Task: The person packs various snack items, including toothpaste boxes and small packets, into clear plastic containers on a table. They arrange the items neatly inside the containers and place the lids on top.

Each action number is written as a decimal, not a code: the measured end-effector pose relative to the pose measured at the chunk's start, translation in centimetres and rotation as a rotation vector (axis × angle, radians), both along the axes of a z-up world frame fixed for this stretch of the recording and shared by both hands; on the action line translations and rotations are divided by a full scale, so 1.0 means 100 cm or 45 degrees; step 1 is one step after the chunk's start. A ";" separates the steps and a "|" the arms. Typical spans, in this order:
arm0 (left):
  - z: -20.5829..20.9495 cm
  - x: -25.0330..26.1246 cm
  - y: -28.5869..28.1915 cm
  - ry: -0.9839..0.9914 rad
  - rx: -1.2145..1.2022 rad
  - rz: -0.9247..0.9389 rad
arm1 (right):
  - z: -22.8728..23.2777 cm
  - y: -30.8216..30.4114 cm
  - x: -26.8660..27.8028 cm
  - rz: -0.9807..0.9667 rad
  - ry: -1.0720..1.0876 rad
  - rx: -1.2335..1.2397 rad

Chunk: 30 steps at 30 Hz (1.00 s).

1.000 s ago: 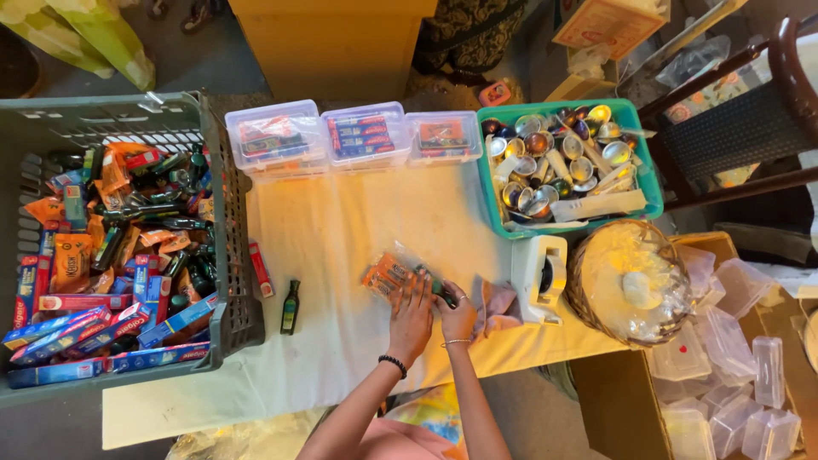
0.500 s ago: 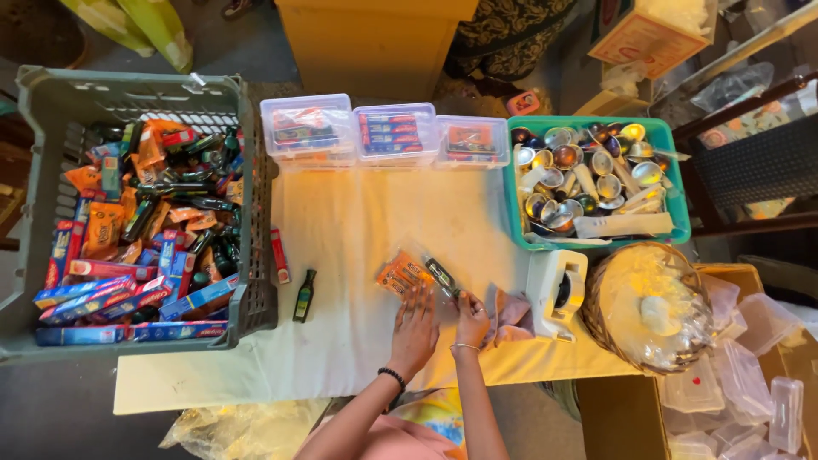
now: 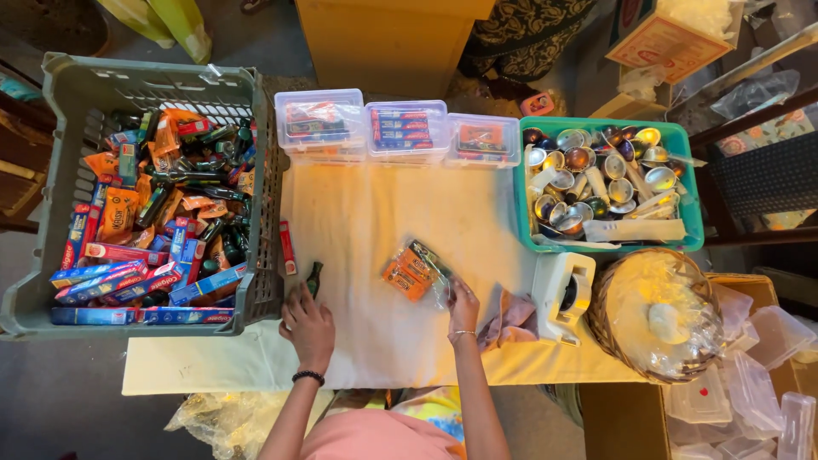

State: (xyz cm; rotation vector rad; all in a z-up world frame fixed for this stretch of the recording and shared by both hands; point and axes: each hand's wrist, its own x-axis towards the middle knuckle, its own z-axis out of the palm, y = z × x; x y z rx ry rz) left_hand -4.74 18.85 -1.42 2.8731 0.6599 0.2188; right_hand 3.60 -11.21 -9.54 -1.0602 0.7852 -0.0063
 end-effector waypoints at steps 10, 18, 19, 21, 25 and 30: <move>0.001 0.028 0.009 -0.182 -0.209 -0.090 | 0.017 -0.044 -0.042 0.336 0.110 0.100; -0.016 0.087 -0.054 -0.360 -0.946 -0.312 | 0.064 -0.134 -0.160 0.261 0.336 -0.147; 0.027 0.097 -0.079 -0.154 -0.617 -0.639 | 0.066 -0.144 -0.174 0.283 0.383 -0.206; 0.045 0.100 -0.120 0.062 -0.280 -0.974 | 0.058 -0.167 -0.212 0.281 0.447 -0.262; 0.001 0.090 -0.169 0.052 -0.250 -1.175 | 0.015 -0.225 -0.263 0.428 0.630 -0.442; 0.007 0.035 -0.221 0.121 -0.317 -1.276 | -0.111 -0.360 -0.349 0.193 0.516 -0.459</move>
